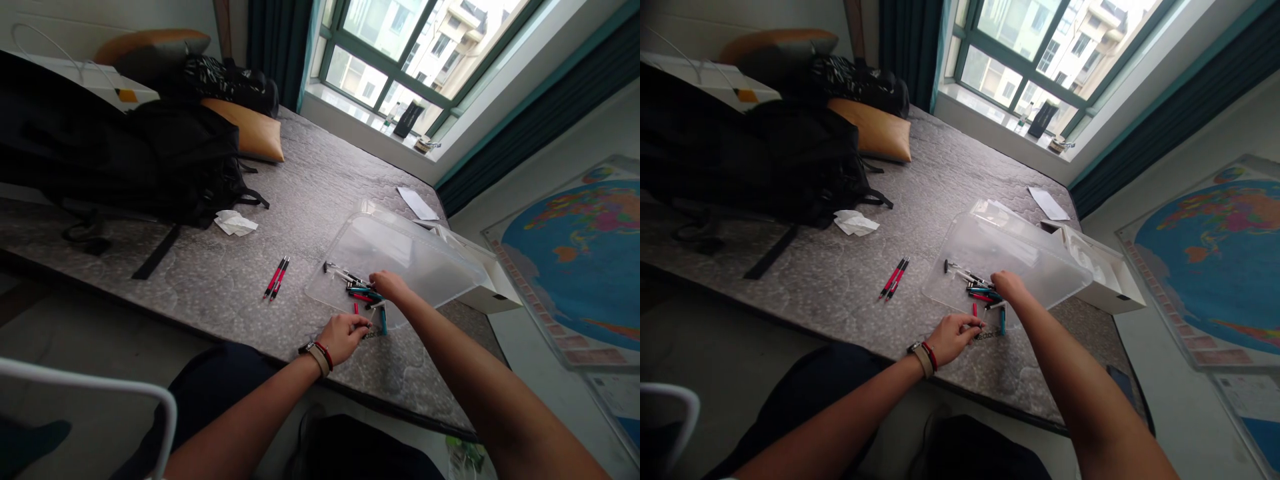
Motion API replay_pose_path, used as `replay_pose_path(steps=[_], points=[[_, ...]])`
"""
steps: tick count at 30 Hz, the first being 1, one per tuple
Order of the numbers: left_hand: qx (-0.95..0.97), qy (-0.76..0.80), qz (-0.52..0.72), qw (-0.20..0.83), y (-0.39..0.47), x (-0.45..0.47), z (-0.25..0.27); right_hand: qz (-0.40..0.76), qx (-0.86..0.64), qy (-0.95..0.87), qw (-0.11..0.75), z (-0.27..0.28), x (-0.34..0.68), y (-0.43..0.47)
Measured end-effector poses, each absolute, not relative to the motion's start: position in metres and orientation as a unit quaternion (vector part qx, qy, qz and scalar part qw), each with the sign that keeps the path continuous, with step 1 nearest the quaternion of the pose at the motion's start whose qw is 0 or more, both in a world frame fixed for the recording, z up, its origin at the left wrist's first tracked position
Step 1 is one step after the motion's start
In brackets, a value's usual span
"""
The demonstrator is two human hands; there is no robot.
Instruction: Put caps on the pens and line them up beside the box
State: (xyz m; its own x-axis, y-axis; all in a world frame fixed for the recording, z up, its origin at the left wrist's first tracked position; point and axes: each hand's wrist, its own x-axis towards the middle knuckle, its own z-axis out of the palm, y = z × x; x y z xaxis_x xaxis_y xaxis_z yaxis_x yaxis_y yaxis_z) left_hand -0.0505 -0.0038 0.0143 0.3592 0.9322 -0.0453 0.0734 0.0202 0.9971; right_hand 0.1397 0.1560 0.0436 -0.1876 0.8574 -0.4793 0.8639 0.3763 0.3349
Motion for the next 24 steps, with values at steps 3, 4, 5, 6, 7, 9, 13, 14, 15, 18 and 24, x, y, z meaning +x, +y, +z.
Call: replay_pose_path(steps=[3, 4, 5, 6, 7, 9, 13, 14, 15, 18, 24], points=[[0.632, 0.432, 0.366, 0.529, -0.0059, -0.0519, 0.0162, -0.003, 0.558, 0.77, 0.308, 0.0433, 0.1381, 0.1572], [0.642, 0.434, 0.362, 0.518, -0.0063, -0.052, 0.016, -0.001, 0.558, 0.77, 0.308, 0.0433, 0.1379, 0.1573], [0.65, 0.435, 0.358, 0.511, -0.0066, -0.0521, 0.0156, 0.0, 0.559, 0.77, 0.309, 0.0433, 0.1377, 0.1572], [0.655, 0.436, 0.353, 0.507, -0.0068, -0.0521, 0.015, 0.001, 0.559, 0.769, 0.31, 0.0434, 0.1375, 0.157], [0.658, 0.436, 0.349, 0.505, -0.007, -0.0521, 0.0145, 0.002, 0.56, 0.768, 0.311, 0.0435, 0.1372, 0.1568], [0.661, 0.436, 0.347, 0.503, -0.0074, -0.0522, 0.0139, 0.002, 0.561, 0.767, 0.312, 0.0438, 0.1364, 0.1563], [0.661, 0.434, 0.345, 0.506, -0.0082, -0.0522, 0.0143, -0.003, 0.562, 0.767, 0.309, 0.0451, 0.1352, 0.1553], [0.659, 0.433, 0.345, 0.509, -0.0083, -0.0521, 0.0145, -0.004, 0.562, 0.767, 0.308, 0.0456, 0.1352, 0.1551], [0.657, 0.432, 0.346, 0.511, -0.0084, -0.0518, 0.0148, -0.006, 0.563, 0.767, 0.307, 0.046, 0.1354, 0.155], [0.653, 0.431, 0.35, 0.516, -0.0085, -0.0511, 0.0158, -0.012, 0.564, 0.766, 0.308, 0.0472, 0.1362, 0.1547], [0.665, 0.444, 0.336, 0.497, -0.0092, -0.0518, 0.0194, -0.013, 0.557, 0.771, 0.31, 0.047, 0.1323, 0.1541]])
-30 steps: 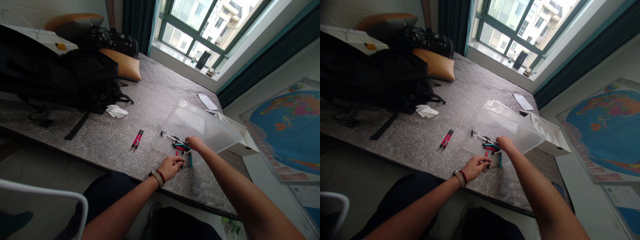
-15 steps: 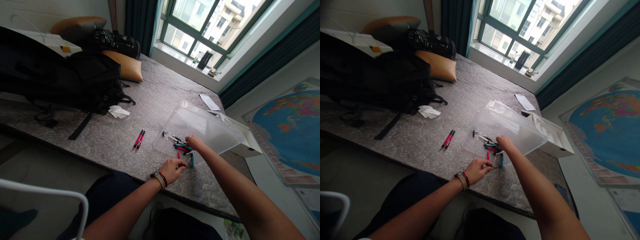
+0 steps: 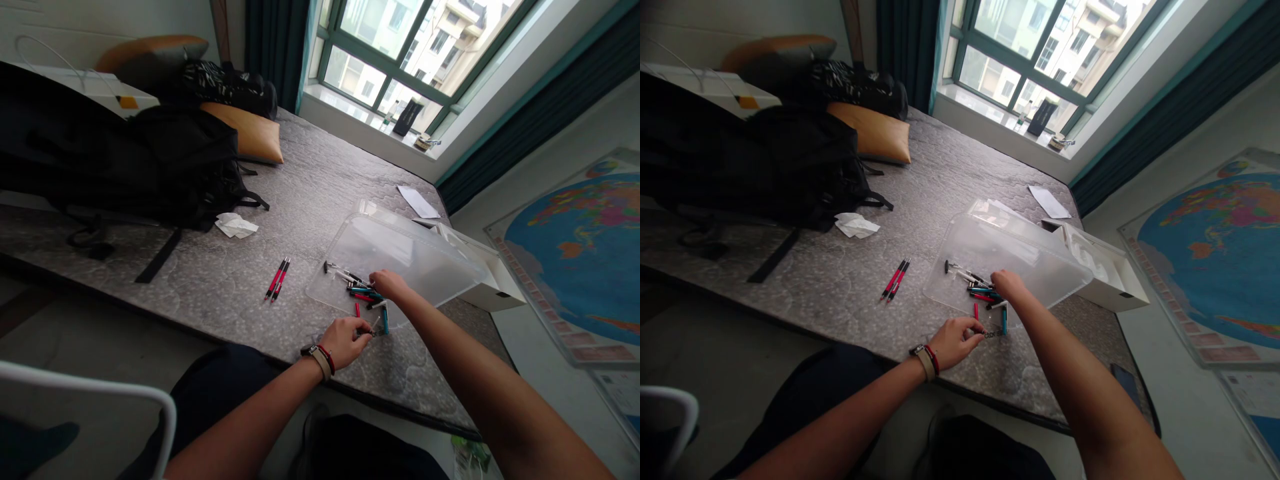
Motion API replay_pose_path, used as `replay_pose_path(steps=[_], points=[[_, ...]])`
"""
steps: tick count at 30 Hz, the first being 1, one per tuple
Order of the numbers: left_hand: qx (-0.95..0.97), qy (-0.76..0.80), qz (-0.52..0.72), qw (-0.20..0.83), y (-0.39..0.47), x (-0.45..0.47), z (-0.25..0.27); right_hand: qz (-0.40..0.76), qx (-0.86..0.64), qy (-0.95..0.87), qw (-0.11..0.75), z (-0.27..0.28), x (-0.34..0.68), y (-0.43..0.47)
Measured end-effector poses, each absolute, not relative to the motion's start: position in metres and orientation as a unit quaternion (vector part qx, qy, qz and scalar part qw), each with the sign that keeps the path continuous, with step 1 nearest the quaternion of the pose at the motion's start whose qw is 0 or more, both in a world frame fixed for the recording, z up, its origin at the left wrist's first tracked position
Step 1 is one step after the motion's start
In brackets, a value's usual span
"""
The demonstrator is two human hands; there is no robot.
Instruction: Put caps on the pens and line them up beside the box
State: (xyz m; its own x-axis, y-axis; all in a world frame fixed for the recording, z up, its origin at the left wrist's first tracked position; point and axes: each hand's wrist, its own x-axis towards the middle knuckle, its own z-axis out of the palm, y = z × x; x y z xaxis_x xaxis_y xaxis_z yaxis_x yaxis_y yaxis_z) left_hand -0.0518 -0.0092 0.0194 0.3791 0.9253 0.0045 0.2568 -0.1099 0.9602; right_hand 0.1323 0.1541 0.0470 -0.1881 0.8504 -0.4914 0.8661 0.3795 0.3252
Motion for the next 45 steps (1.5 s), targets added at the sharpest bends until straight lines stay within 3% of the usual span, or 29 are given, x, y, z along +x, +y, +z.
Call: replay_pose_path(steps=[25, 33, 37, 42, 45], points=[[0.669, 0.446, 0.327, 0.496, -0.009, -0.053, 0.018, 0.006, 0.539, 0.77, 0.341, 0.046, 0.121, 0.157], [0.666, 0.448, 0.331, 0.496, -0.009, -0.053, 0.017, -0.011, 0.576, 0.769, 0.277, 0.048, 0.125, 0.156], [0.653, 0.448, 0.344, 0.505, -0.008, -0.054, 0.02, -0.093, 0.661, 0.739, 0.09, 0.059, 0.131, 0.136], [0.62, 0.465, 0.374, 0.509, -0.004, -0.054, 0.016, -0.397, 0.639, 0.572, -0.328, 0.058, 0.132, 0.084], [0.611, 0.472, 0.382, 0.509, -0.002, -0.054, 0.013, -0.536, 0.558, 0.397, -0.494, 0.049, 0.125, 0.06]])
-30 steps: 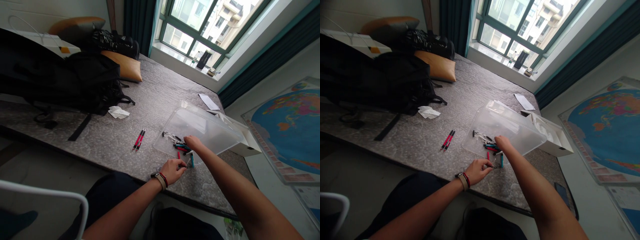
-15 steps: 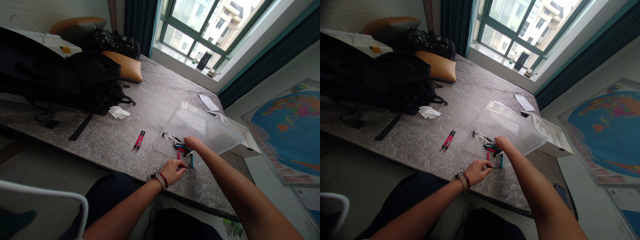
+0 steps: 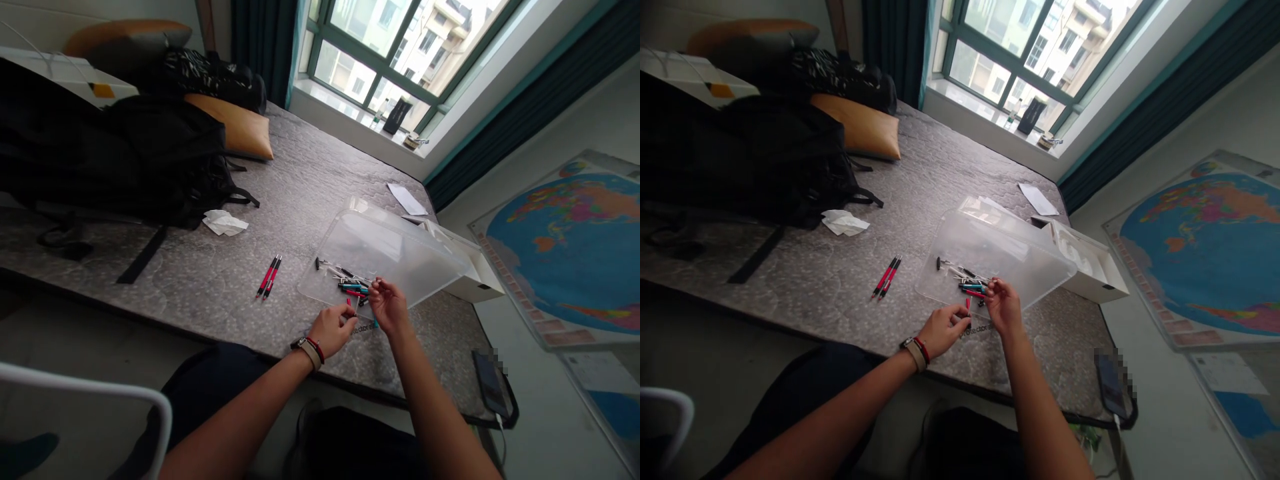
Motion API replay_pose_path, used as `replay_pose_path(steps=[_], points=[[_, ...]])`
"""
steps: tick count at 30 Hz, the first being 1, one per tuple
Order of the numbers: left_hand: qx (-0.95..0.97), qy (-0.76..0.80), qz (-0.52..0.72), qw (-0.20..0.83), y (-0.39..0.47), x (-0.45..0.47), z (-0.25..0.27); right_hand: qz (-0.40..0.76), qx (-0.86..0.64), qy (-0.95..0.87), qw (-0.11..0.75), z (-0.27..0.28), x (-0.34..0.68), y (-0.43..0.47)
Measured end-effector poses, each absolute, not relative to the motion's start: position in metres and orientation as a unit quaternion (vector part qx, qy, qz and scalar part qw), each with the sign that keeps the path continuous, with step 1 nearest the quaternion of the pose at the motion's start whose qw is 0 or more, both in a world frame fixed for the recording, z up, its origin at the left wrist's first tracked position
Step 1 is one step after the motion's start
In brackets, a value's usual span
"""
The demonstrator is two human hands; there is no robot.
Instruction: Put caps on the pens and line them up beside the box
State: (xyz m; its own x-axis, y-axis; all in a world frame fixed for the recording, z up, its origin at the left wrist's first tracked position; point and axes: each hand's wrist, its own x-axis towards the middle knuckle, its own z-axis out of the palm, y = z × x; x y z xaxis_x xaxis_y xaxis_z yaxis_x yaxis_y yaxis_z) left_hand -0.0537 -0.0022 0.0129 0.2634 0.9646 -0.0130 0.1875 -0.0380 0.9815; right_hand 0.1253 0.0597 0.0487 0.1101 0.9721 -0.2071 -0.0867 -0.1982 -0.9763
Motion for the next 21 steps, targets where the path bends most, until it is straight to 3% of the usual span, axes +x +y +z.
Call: replay_pose_path(steps=[3, 7, 21], points=[[0.602, 0.476, 0.386, 0.511, -0.001, -0.054, 0.013, 0.605, -0.487, -0.247, 0.579, 0.042, 0.118, 0.046], [0.589, 0.495, 0.392, 0.504, 0.001, -0.055, 0.014, 0.634, -0.432, -0.15, 0.624, 0.039, 0.115, 0.034], [0.514, 0.506, 0.466, 0.513, 0.011, -0.061, -0.005, 0.537, -0.5, -0.198, 0.65, 0.037, 0.125, 0.019]])
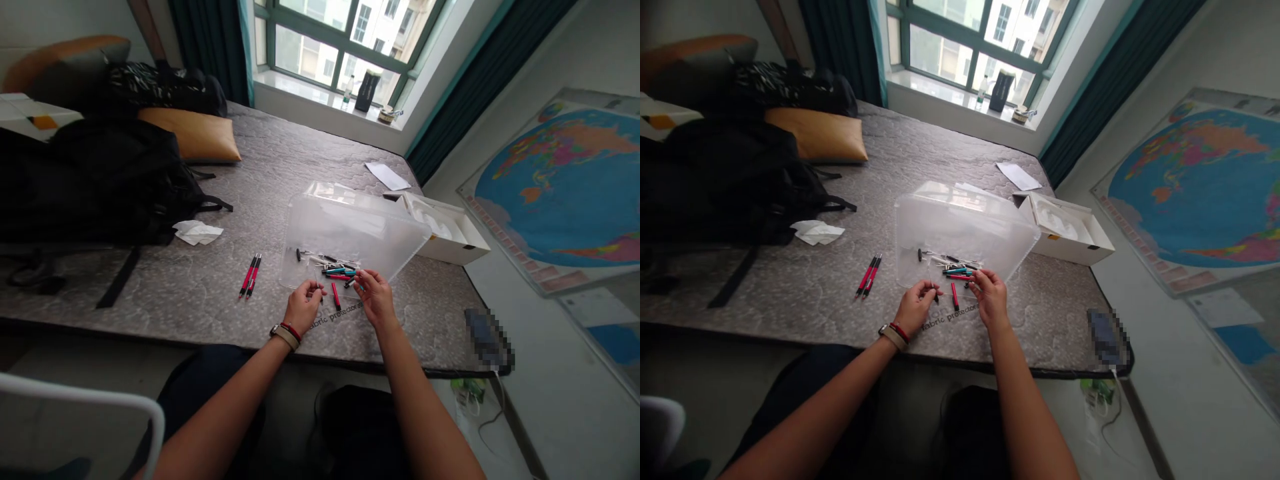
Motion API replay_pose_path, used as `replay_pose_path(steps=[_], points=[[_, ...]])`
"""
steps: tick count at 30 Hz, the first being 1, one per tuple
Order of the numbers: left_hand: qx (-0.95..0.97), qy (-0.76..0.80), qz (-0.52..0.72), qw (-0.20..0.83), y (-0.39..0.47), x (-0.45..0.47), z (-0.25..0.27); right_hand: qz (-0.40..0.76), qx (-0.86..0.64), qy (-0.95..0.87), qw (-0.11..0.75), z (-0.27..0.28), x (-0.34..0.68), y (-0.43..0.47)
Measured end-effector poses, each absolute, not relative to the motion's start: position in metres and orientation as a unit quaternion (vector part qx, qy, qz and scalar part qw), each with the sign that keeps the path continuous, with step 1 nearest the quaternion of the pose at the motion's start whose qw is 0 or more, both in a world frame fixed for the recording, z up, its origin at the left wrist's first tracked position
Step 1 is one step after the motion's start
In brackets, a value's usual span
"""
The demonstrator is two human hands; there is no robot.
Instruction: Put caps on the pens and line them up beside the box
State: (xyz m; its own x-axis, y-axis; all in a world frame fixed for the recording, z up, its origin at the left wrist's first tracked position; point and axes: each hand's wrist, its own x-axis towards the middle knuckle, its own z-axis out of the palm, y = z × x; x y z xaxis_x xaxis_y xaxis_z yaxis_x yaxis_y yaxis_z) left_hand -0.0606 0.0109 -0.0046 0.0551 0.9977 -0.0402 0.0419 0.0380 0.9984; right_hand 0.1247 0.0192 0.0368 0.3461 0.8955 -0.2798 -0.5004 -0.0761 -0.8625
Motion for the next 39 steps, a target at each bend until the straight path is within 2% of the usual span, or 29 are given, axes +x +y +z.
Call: replay_pose_path(steps=[6, 18, 22, 26, 29, 32, 35, 37, 39], points=[[0.47, 0.523, 0.476, 0.528, 0.015, -0.065, -0.01, 0.556, -0.468, -0.158, 0.669, 0.036, 0.133, 0.02], [0.466, 0.507, 0.45, 0.568, 0.016, -0.063, -0.009, 0.65, -0.398, -0.068, 0.643, 0.036, 0.134, 0.022], [0.448, 0.504, 0.443, 0.591, 0.014, -0.062, -0.008, 0.641, -0.435, -0.042, 0.631, 0.032, 0.135, 0.025], [0.435, 0.479, 0.454, 0.612, 0.011, -0.061, -0.008, 0.573, -0.523, -0.149, 0.613, 0.023, 0.135, 0.028], [0.462, 0.455, 0.466, 0.603, 0.011, -0.062, -0.01, 0.447, -0.641, -0.324, 0.533, 0.019, 0.135, 0.03], [0.492, 0.445, 0.469, 0.583, 0.01, -0.064, -0.01, 0.274, -0.733, -0.52, 0.342, 0.016, 0.137, 0.032], [0.504, 0.444, 0.473, 0.57, 0.011, -0.067, -0.008, 0.187, -0.747, -0.614, 0.174, 0.008, 0.141, 0.034], [0.503, 0.442, 0.477, 0.569, 0.011, -0.069, -0.006, 0.167, -0.749, -0.629, 0.125, 0.002, 0.144, 0.035], [0.498, 0.437, 0.482, 0.574, 0.012, -0.07, -0.004, 0.162, -0.751, -0.63, 0.112, -0.004, 0.145, 0.036]])
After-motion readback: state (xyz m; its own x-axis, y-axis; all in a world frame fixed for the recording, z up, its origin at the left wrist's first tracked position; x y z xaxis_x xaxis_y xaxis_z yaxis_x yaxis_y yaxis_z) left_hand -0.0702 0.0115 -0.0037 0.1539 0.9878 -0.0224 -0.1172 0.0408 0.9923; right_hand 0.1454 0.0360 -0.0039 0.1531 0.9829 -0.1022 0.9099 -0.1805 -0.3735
